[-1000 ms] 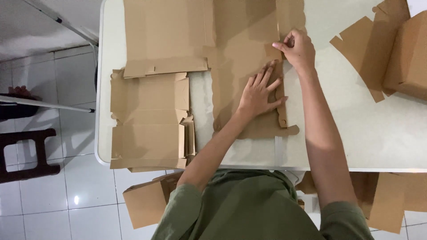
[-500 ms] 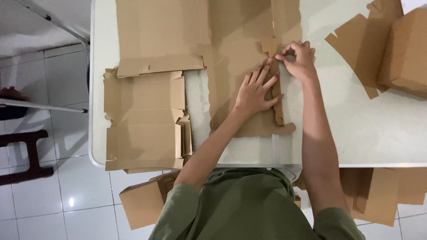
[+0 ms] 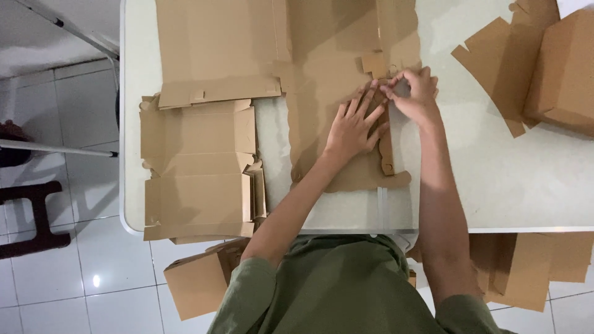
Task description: A person is folding a flat cardboard cutout into a box component on a white table.
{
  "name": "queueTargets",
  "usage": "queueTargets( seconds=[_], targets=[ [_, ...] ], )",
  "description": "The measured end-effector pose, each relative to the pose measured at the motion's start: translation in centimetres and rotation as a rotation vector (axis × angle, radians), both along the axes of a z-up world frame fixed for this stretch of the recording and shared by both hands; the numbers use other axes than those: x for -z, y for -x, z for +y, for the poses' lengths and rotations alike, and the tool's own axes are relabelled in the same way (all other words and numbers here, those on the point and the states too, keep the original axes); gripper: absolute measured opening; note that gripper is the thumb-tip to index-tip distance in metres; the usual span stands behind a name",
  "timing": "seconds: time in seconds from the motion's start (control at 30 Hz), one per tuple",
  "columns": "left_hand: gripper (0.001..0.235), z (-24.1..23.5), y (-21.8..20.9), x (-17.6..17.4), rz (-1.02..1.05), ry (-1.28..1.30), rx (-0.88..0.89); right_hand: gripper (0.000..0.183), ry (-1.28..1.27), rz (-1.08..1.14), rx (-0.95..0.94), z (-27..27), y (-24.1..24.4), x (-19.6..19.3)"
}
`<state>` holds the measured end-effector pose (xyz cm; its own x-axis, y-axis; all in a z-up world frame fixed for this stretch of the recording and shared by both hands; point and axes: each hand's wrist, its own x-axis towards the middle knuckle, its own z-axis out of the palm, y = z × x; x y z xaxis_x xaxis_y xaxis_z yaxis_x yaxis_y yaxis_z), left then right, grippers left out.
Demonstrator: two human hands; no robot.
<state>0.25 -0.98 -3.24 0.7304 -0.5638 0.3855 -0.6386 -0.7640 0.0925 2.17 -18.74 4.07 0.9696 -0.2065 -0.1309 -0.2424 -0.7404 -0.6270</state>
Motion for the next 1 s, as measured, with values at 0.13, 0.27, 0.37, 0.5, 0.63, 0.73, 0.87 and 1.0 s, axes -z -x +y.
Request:
queueTargets(
  seconds=[0.13, 0.27, 0.37, 0.5, 0.63, 0.73, 0.87, 1.0],
  targets=[
    [0.043, 0.5, -0.1, -1.6, -0.010, 0.049, 0.027, 0.024, 0.063, -0.013, 0.014, 0.5, 1.2, 0.7],
    [0.038, 0.8, 0.0, -2.4, 0.035, 0.010, 0.029, 0.024, 0.096, -0.018, 0.064, 0.4, 2.6, 1.8],
    [0.041, 0.6, 0.0, -2.1, 0.083, -0.064, 0.017, 0.027, 0.094, -0.010, 0.066, 1.8, 5.1, 0.2],
    [0.041, 0.8, 0.2, -3.4, 0.149, -0.087, 0.023, 0.035, 0.026, 0.004, 0.066, 4.3, 9.4, -3.7],
    [0.043, 0.9, 0.1, -3.1, 0.147, -0.070, 0.041, 0.036, 0.092, -0.026, 0.027, 3.6, 12.1, -2.5],
    [0.044, 0.8, 0.3, -3.2, 0.132, -0.083, 0.027, 0.039, 0.153, 0.080, 0.054, 3.4, 13.9, -1.7],
    [0.044, 0.9, 0.4, -3.8, 0.139, -0.100, 0.021, 0.040, 0.178, 0.100, 0.040, 4.5, 16.0, -3.2],
    [0.045, 0.9, 0.3, -3.6, 0.129, -0.136, 0.016, 0.035, 0.094, 0.135, 0.071, 4.6, 17.7, -3.0]
  ],
)
